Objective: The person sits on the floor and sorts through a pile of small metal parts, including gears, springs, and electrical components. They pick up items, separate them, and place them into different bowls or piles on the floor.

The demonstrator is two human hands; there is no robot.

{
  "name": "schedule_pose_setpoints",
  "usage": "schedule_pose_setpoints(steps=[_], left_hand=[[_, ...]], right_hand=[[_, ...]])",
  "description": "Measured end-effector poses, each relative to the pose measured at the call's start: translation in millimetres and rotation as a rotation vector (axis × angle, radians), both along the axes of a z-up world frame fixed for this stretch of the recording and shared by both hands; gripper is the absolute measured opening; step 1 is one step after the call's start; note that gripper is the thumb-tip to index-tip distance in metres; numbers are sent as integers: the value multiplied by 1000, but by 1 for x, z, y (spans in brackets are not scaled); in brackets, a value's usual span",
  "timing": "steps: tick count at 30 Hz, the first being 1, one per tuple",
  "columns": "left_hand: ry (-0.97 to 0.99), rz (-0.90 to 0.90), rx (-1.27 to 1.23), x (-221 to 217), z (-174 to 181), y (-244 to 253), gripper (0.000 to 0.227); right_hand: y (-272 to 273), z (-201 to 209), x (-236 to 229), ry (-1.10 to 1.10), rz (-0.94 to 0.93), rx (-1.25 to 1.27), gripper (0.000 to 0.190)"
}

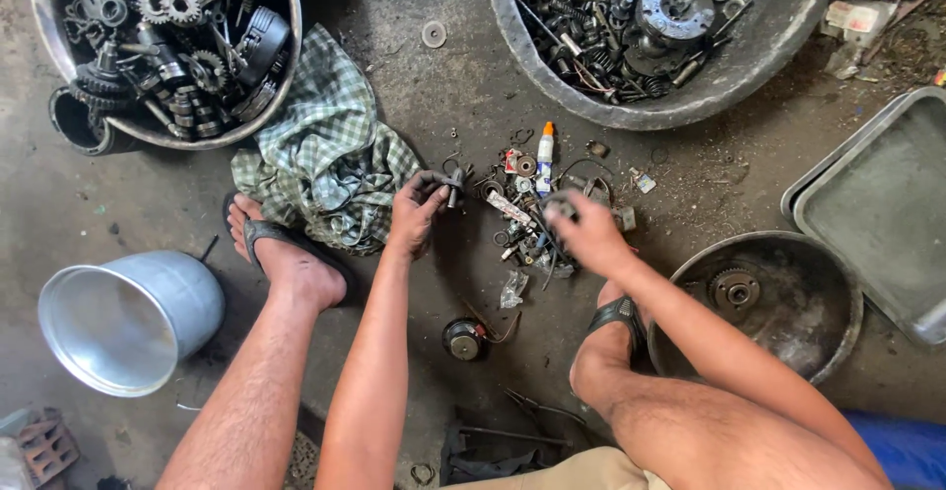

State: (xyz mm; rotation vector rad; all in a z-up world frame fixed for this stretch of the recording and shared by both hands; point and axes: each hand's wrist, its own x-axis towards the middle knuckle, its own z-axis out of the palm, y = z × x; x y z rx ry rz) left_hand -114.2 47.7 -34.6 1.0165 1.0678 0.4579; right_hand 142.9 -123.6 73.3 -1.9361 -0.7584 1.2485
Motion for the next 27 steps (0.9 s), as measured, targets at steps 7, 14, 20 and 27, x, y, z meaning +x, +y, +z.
schedule_pose_setpoints(steps=[7, 14, 20, 27], left_hand=[[-319, 175, -238, 20, 53, -3, 36], [-316, 158, -226, 15, 46, -2, 64], [-185, 93, -76, 12, 34, -3, 69], [-150, 62, 96, 16, 5, -1, 70]], right_hand=[[-7, -54, -83, -316, 740, 88, 45], [7, -47, -98, -267, 929, 17, 52], [-3, -71, -74, -352, 491, 286, 38], [4, -41, -52, -164, 258, 240, 33]])
